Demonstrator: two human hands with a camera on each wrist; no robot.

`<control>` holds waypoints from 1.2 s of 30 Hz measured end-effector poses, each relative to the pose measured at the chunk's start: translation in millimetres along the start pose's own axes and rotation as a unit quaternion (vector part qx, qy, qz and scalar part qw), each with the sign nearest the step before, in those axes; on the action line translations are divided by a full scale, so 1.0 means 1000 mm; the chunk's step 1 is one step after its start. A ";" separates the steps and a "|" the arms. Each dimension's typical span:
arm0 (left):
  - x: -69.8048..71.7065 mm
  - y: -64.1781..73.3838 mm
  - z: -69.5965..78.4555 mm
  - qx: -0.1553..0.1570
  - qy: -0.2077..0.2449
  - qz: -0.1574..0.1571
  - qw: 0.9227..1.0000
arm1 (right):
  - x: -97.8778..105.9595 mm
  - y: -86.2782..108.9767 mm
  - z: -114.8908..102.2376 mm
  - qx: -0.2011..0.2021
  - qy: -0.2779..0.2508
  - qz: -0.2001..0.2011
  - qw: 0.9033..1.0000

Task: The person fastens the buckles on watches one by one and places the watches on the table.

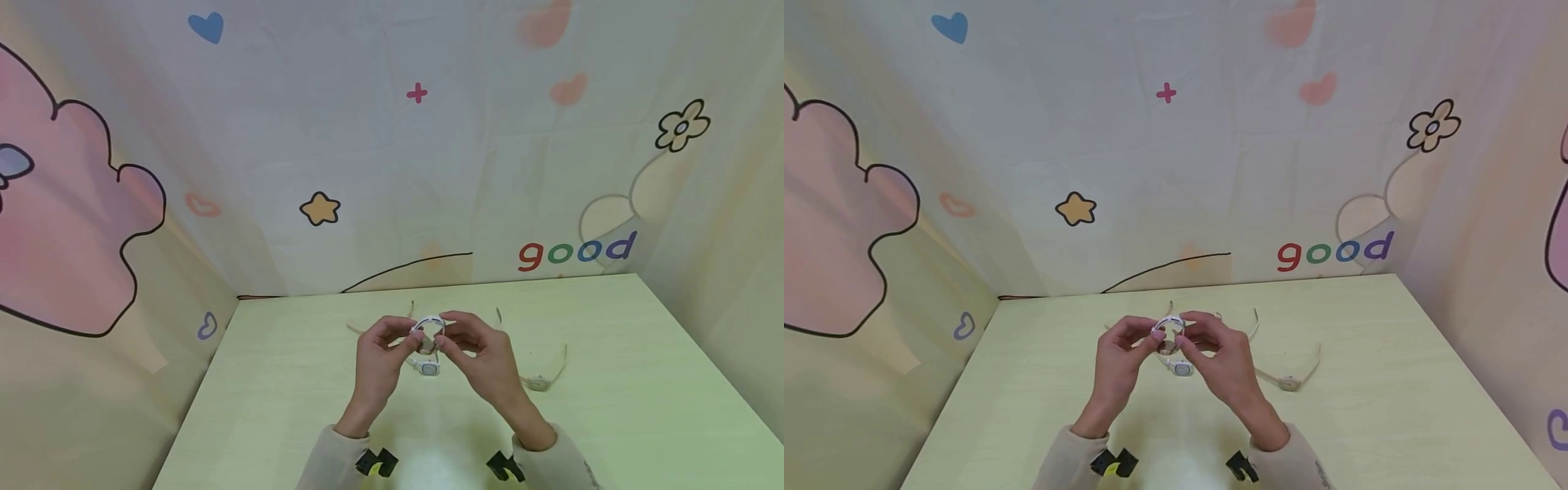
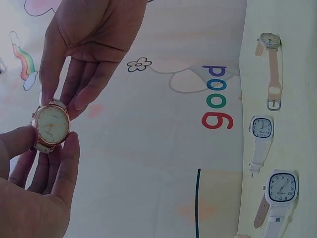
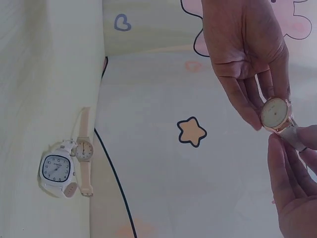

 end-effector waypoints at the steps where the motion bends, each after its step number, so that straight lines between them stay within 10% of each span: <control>1: 0.000 0.000 0.000 0.001 -0.004 -0.004 1.000 | 0.001 0.000 -0.001 0.006 0.006 0.004 1.000; 8: -0.001 0.002 0.004 -0.008 -0.051 -0.034 0.998 | 0.002 -0.002 -0.011 0.060 0.019 -0.005 0.998; 18: 0.011 0.001 0.002 -0.019 0.015 -0.010 1.000 | 0.002 -0.005 -0.010 0.063 0.005 -0.011 0.998; 36: 0.041 -0.002 -0.014 0.032 -0.013 0.025 0.999 | -0.028 -0.018 -0.002 -0.026 -0.043 -0.008 0.999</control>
Point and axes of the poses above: each hand's wrist, its own y-axis away from the middle knuckle, its own x-axis out of the back of the hand, z = x × y, the point moved 10 cm from there along -y, towards the middle knuckle, and after that the axes turned 4 degrees about -x, right-handed, at the moved point
